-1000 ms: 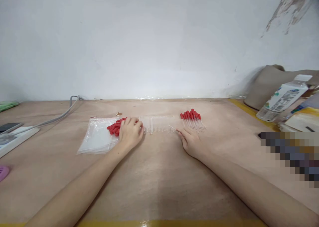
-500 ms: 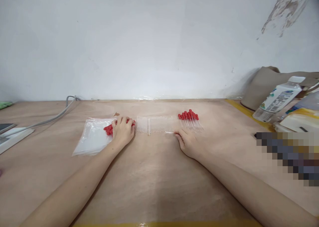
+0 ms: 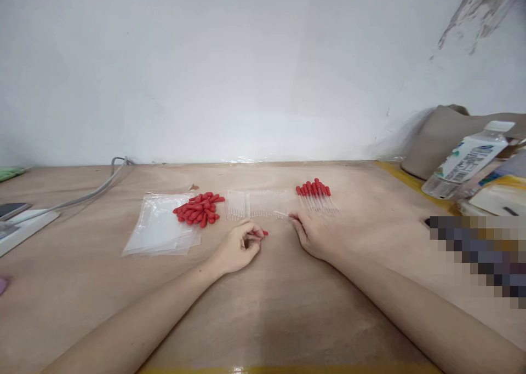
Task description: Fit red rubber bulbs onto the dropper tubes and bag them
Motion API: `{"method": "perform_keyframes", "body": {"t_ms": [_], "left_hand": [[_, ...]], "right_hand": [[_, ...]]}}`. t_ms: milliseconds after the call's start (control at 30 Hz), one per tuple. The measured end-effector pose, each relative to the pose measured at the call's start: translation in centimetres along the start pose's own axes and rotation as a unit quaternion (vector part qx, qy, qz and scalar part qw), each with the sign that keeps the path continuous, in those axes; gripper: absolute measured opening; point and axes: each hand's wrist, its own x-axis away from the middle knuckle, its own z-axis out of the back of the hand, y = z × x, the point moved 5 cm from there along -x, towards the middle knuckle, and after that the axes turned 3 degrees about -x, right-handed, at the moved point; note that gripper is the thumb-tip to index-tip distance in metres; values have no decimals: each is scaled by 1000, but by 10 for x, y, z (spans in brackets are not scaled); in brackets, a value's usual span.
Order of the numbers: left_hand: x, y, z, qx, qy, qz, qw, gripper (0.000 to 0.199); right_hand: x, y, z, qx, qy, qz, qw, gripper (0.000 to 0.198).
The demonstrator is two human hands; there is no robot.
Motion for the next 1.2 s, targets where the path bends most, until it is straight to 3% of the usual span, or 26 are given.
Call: {"method": "perform_keyframes", "body": {"t_ms": [200,367,733,967,1200], "left_hand": [[-6,-5,5,27,43,55,997,25],[-7,-3,5,45,49,45,997,21],[-5,-5,2,22,18,33,999,19],[-2,-3,-1,67,-16,26,997,21],[-1,-1,-3,63,-41,24,997,24]], "right_hand": [[2,-9,0,-37,-8,50,998,21],[3,-22,2,-60,-4,57,997,19],[3,-26,-3,-53,-44,88,994,18],[0,-29,-1,-89,-71,105,988,18],[-1,-24,-2,-54,-79,110,989,22]]}}
